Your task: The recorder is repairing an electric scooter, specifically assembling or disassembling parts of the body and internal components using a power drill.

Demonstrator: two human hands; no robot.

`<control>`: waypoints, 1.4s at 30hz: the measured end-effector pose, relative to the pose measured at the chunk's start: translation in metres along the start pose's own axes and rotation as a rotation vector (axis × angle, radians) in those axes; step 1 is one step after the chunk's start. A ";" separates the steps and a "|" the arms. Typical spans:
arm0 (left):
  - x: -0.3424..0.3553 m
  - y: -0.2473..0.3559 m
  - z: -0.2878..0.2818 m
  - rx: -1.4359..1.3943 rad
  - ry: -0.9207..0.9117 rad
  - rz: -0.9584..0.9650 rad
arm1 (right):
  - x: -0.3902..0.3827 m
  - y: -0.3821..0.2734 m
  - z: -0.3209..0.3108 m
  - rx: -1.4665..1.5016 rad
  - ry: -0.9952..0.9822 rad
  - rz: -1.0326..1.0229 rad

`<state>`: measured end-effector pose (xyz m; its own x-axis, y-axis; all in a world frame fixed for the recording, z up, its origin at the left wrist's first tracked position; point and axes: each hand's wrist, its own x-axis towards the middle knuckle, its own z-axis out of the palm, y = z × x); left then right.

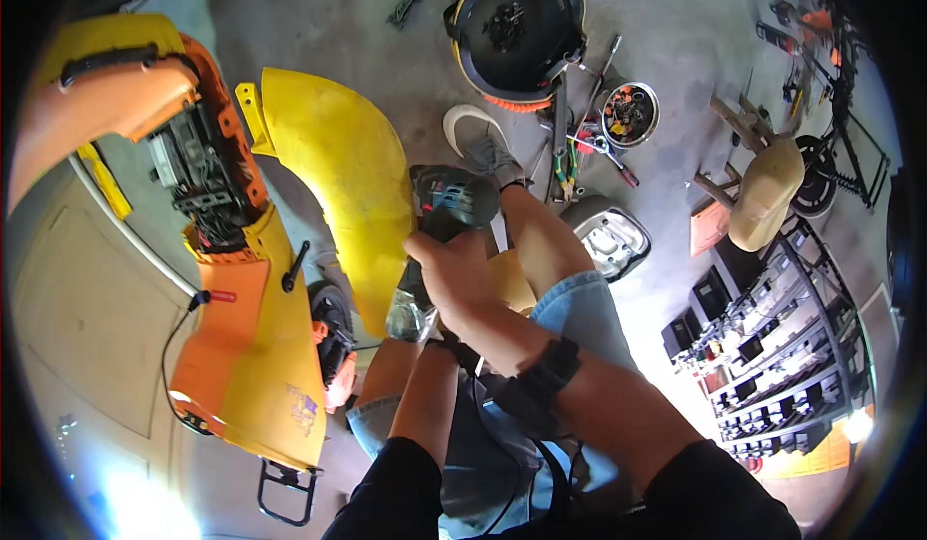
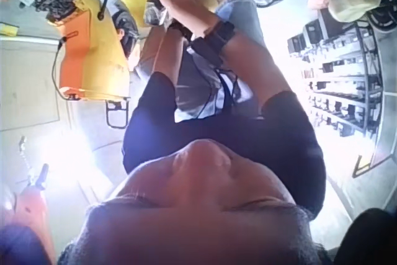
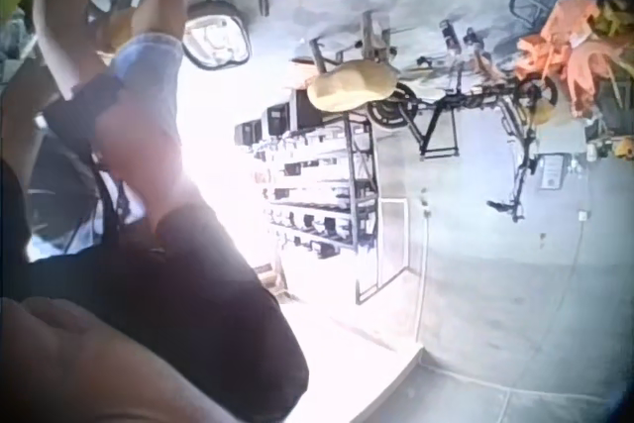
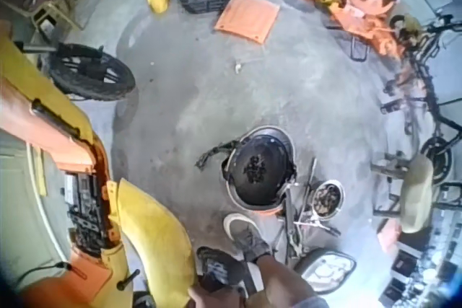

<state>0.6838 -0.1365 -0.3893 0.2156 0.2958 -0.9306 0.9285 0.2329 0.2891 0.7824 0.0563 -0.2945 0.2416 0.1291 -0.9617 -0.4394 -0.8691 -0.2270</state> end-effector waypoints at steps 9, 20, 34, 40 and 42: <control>0.035 -0.019 -0.051 0.087 0.046 0.097 | 0.013 -0.016 0.004 0.394 -0.030 0.021; 0.046 -0.080 -0.093 0.134 0.113 0.138 | 0.006 0.002 -0.003 0.283 -0.151 -0.186; 0.097 -0.012 -0.142 0.434 -0.028 0.345 | 0.001 -0.110 0.028 0.552 -0.402 -0.009; 0.150 0.020 -0.195 0.460 -0.330 0.329 | 0.038 -0.143 0.064 0.573 -0.370 -0.192; 0.169 0.028 -0.205 0.515 -0.397 0.245 | 0.044 -0.142 0.068 0.570 -0.366 -0.237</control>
<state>0.6842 0.1101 -0.4920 0.4407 -0.1004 -0.8920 0.8428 -0.2958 0.4497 0.7966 0.2183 -0.3153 0.1250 0.5217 -0.8439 -0.8186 -0.4263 -0.3848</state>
